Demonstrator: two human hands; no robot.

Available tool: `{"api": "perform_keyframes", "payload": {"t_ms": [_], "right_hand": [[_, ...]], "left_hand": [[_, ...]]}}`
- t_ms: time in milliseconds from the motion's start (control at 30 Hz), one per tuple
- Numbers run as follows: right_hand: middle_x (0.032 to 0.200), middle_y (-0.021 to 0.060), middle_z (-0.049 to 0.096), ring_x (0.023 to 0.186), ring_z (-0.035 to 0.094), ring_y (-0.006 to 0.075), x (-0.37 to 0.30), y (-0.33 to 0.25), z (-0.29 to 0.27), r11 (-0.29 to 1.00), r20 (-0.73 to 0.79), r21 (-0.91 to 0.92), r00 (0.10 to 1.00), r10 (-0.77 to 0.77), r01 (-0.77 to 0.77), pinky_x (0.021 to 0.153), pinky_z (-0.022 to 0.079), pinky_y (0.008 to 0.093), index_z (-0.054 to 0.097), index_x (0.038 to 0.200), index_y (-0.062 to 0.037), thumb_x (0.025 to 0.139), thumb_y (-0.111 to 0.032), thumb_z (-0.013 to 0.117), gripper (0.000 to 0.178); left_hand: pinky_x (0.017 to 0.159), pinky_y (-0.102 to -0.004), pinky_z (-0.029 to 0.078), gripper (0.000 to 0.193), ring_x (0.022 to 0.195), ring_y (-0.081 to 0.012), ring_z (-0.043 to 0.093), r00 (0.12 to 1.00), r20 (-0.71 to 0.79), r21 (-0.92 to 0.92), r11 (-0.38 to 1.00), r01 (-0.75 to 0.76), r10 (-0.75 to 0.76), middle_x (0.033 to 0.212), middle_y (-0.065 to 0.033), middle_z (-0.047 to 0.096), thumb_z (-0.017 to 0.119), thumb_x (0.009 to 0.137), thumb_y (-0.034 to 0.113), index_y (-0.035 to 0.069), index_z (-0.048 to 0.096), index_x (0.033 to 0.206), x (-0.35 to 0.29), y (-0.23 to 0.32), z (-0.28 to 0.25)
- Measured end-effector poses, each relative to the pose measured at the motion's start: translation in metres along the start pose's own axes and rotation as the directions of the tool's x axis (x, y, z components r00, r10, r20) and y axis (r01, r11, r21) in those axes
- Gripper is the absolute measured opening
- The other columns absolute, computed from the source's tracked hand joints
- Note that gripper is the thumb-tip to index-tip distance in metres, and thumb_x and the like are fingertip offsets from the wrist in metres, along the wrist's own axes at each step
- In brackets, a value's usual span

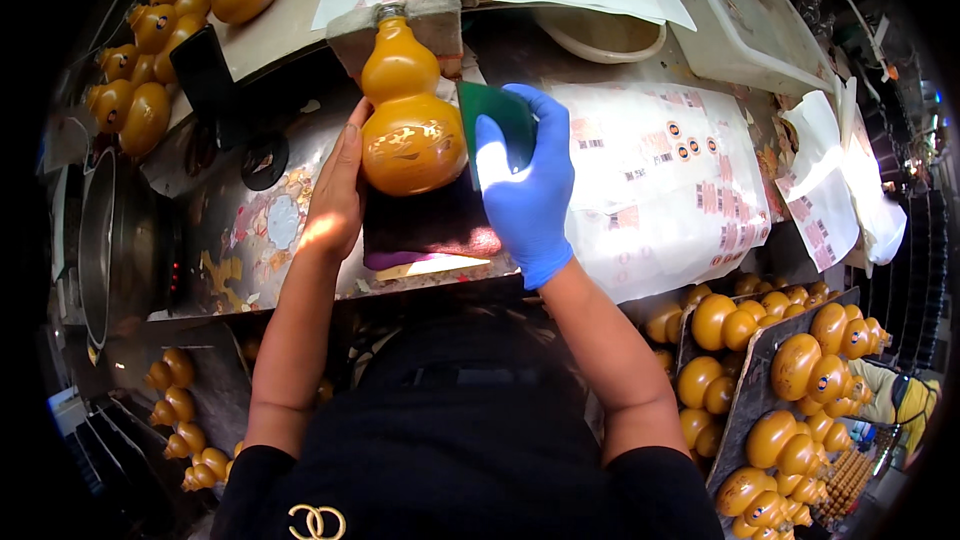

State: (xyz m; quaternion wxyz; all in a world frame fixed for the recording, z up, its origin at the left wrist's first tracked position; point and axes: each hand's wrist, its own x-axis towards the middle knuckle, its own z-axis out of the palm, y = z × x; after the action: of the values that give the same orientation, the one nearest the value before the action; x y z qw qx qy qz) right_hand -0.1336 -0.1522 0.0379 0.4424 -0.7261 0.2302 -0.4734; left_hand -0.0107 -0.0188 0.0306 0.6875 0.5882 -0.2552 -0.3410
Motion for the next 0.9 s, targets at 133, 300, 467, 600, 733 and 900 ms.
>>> {"api": "perform_keyframes", "payload": {"t_ms": [133, 300, 467, 600, 733, 900], "right_hand": [[0.087, 0.0058, 0.06, 0.067, 0.06, 0.0194, -0.016, -0.03, 0.005, 0.84, 0.296, -0.17, 0.839, -0.456, 0.516, 0.057, 0.048, 0.0306, 0.064, 0.103, -0.0096, 0.073, -0.001, 0.07, 0.032], [0.075, 0.0027, 0.049, 0.062, 0.055, 0.0178, -0.027, -0.043, 0.026, 0.675, 0.527, -0.294, 0.704, -0.476, 0.677, 0.053, 0.043, 0.0303, 0.064, 0.096, -0.0129, 0.075, -0.013, 0.067, 0.022], [0.083, 0.003, 0.054, 0.07, 0.059, 0.0205, -0.033, -0.055, 0.034, 0.754, 0.611, -0.248, 0.703, -0.365, 0.608, 0.059, 0.047, 0.0304, 0.065, 0.101, -0.0139, 0.076, -0.016, 0.067, 0.025], [0.094, 0.0054, 0.063, 0.081, 0.062, 0.0217, 0.002, -0.06, 0.011, 0.923, 0.606, -0.043, 0.745, -0.28, 0.382, 0.072, 0.05, 0.0306, 0.065, 0.101, -0.0084, 0.081, -0.013, 0.069, 0.021], [0.099, 0.0075, 0.063, 0.093, 0.06, 0.0133, 0.067, -0.051, -0.003, 0.993, 0.701, -0.015, 0.707, 0.092, -0.114, 0.083, 0.05, 0.0278, 0.059, 0.109, -0.0012, 0.086, -0.012, 0.068, 0.027], [0.104, 0.0085, 0.063, 0.097, 0.059, 0.0135, 0.086, -0.021, 0.006, 0.966, 0.747, 0.03, 0.648, 0.148, -0.256, 0.088, 0.049, 0.0275, 0.055, 0.115, -0.0009, 0.089, -0.017, 0.067, 0.033]], "left_hand": [[0.112, -0.0311, 0.023, 0.059, 0.136, -0.0232, 0.033, 0.998, 0.044, -0.148, 0.988, 0.049, -0.043, 0.146, -0.015, 0.035, 0.034, 0.102, 0.038, 0.001, 0.023, 0.147, 0.002, 0.002, -0.007], [0.109, -0.0313, 0.03, 0.059, 0.132, -0.0236, 0.039, 0.993, 0.077, -0.214, 0.971, 0.103, -0.088, 0.146, -0.0151, 0.035, 0.039, 0.101, 0.037, 0.003, 0.024, 0.147, 0.003, 0.0, -0.014], [0.111, -0.0338, 0.03, 0.055, 0.135, -0.025, 0.036, 0.989, 0.13, -0.331, 0.937, 0.106, -0.066, 0.15, -0.016, 0.029, 0.032, 0.103, 0.031, 0.001, 0.021, 0.147, 0.007, -0.002, -0.024], [0.115, -0.0335, 0.022, 0.053, 0.139, -0.0232, 0.029, 0.991, 0.121, -0.34, 0.936, 0.094, -0.056, 0.151, -0.0156, 0.027, 0.026, 0.104, 0.031, 0.001, 0.021, 0.147, 0.003, 0.002, -0.023], [0.114, -0.0312, 0.02, 0.053, 0.139, -0.0208, 0.028, 0.992, 0.108, -0.312, 0.945, 0.098, -0.067, 0.151, -0.0135, 0.029, 0.026, 0.104, 0.031, 0.002, 0.022, 0.147, -0.002, 0.005, -0.018], [0.114, -0.0309, 0.021, 0.052, 0.139, -0.0203, 0.029, 0.993, 0.091, -0.315, 0.944, 0.096, -0.071, 0.15, -0.012, 0.03, 0.027, 0.103, 0.031, 0.003, 0.023, 0.148, -0.001, 0.0, -0.016]]}}
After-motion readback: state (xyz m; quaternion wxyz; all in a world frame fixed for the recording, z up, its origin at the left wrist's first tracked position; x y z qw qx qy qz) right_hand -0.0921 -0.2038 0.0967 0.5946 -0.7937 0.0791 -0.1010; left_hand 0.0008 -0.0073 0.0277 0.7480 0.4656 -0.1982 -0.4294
